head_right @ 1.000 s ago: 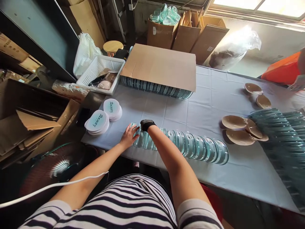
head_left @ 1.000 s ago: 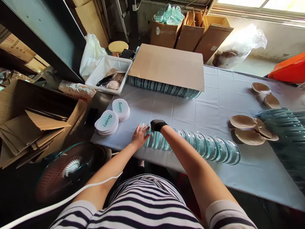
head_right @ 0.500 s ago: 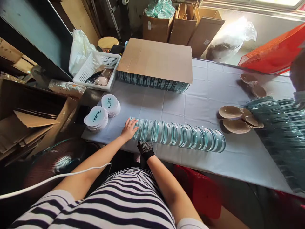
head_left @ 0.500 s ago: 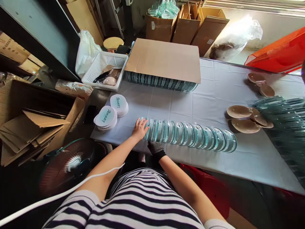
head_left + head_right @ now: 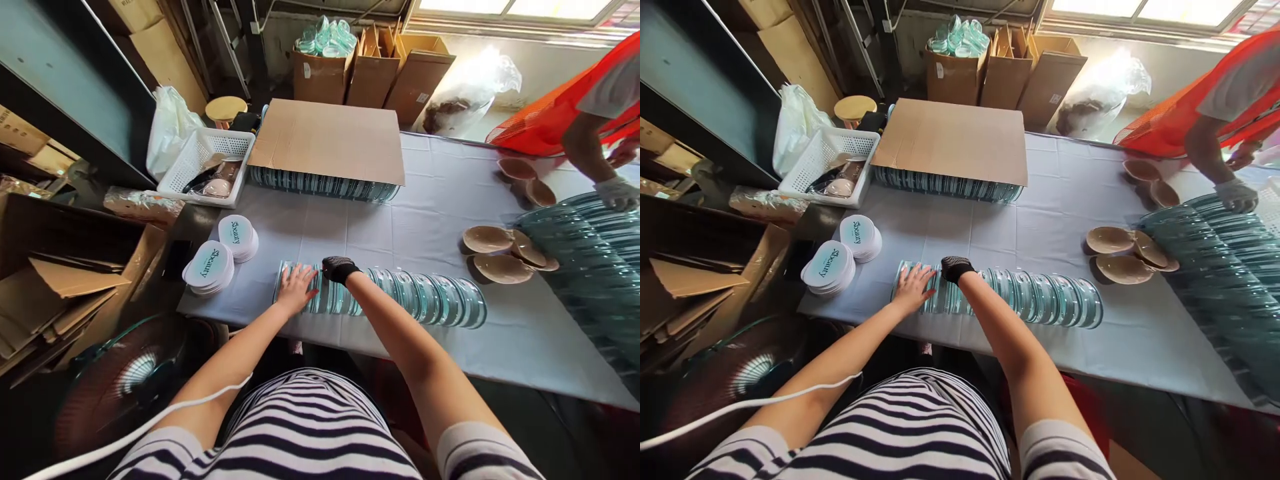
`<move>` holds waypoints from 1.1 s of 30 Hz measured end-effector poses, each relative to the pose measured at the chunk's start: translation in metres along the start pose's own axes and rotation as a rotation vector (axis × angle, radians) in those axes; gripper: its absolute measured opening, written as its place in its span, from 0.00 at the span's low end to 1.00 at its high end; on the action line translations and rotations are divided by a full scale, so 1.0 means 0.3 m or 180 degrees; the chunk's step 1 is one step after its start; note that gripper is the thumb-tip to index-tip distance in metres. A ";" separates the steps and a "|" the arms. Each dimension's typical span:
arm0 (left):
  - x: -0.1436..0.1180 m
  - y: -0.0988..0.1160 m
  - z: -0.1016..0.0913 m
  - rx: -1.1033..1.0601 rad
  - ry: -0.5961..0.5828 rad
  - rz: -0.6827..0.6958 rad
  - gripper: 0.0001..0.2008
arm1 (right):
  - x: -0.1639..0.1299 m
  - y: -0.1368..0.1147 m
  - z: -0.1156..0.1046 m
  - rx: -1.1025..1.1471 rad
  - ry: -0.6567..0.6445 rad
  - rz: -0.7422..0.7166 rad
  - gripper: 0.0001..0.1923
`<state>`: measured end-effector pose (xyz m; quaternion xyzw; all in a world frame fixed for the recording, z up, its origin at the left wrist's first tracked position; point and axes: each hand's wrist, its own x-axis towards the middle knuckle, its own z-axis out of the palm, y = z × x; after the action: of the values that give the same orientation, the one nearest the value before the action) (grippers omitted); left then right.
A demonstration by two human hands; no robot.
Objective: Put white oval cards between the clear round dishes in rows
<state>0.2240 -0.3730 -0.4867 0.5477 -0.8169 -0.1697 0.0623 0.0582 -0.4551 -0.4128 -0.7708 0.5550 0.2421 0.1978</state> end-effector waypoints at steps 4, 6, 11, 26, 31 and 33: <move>0.002 -0.006 0.008 0.0001 0.0069 0.0005 0.26 | 0.059 -0.062 -0.020 -0.0129 -0.0003 -0.0329 0.12; 0.003 -0.010 0.009 -0.0032 0.0072 -0.0007 0.25 | 0.029 -0.076 0.008 -0.0149 0.0149 -0.0411 0.14; 0.003 -0.006 0.007 -0.0090 0.0067 -0.0031 0.26 | -0.150 -0.077 0.203 -0.0021 0.0560 -0.0420 0.20; 0.016 -0.005 -0.012 -0.0028 -0.0051 0.0008 0.25 | -0.192 -0.080 0.241 0.0576 0.0897 0.0412 0.18; 0.016 -0.003 -0.010 -0.0038 -0.0062 -0.0007 0.25 | -0.158 -0.050 0.189 0.0386 0.0711 0.0235 0.17; 0.015 -0.002 -0.006 -0.0056 -0.0038 -0.0021 0.25 | -0.143 -0.043 0.185 0.0341 0.0630 0.0166 0.16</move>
<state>0.2233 -0.3778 -0.4855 0.5488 -0.8139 -0.1804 0.0616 0.0505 -0.3867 -0.4317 -0.7646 0.6039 0.1398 0.1765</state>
